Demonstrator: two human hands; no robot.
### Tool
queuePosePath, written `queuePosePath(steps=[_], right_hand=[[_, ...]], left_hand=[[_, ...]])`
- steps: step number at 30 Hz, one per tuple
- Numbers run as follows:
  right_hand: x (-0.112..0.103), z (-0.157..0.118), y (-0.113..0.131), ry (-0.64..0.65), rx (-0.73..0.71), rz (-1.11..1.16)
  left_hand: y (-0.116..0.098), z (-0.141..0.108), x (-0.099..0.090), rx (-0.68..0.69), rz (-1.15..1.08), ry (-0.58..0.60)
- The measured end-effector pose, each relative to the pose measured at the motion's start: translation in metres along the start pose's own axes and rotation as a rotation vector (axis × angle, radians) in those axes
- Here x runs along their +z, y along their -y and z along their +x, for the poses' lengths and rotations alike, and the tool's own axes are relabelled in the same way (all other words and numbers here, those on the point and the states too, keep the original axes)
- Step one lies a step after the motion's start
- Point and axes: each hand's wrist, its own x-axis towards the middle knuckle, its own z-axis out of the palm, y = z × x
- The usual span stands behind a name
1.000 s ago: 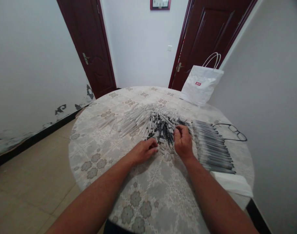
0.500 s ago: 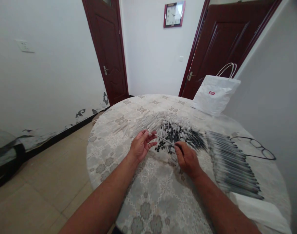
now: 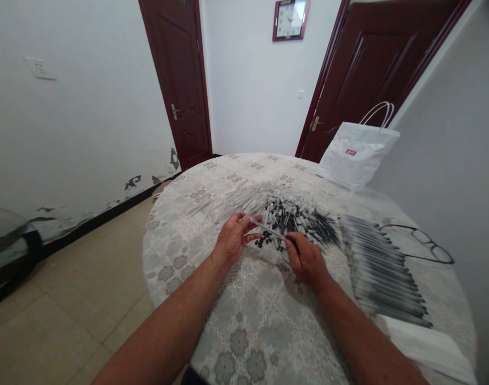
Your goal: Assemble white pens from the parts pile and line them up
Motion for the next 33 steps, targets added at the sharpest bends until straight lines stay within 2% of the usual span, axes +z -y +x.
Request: queuePosePath(steps=[5,10,13,16,19,24,27,30,33], right_hand=[[-0.001,0.002,-0.003,0.002,-0.03,-0.023],[-0.004,0.004,-0.003,-0.033,-0.164,-0.059],[-0.004,0.004,0.004,-0.012,-0.133,-0.019],[-0.004,0.004,0.013,0.024,0.008,0.083],[-0.005,0.004,0.017,0.089,0.24,0.262],[-0.002,0.008,0.015,0.195,0.64,0.814],[-0.001,0.011,0.014,0.23,0.83,1.065],[-0.004,0.012,0.014,0.248,0.972,1.21],[-0.006,0.013,0.012,0.267,1.031,1.264]], left_hand=[[0.004,0.002,-0.002,0.003,0.076,-0.004],[0.006,0.004,-0.005,-0.021,0.112,-0.034],[0.008,0.005,-0.005,-0.023,0.072,-0.05],[0.008,0.005,-0.005,-0.025,0.018,-0.059],[0.008,0.006,-0.006,-0.04,0.001,-0.048],[0.009,0.005,-0.006,-0.038,0.019,-0.047],[0.011,0.004,-0.003,-0.026,0.029,-0.049],[0.013,0.003,-0.002,-0.024,0.042,-0.041],[0.014,0.003,-0.002,-0.02,0.051,-0.031]])
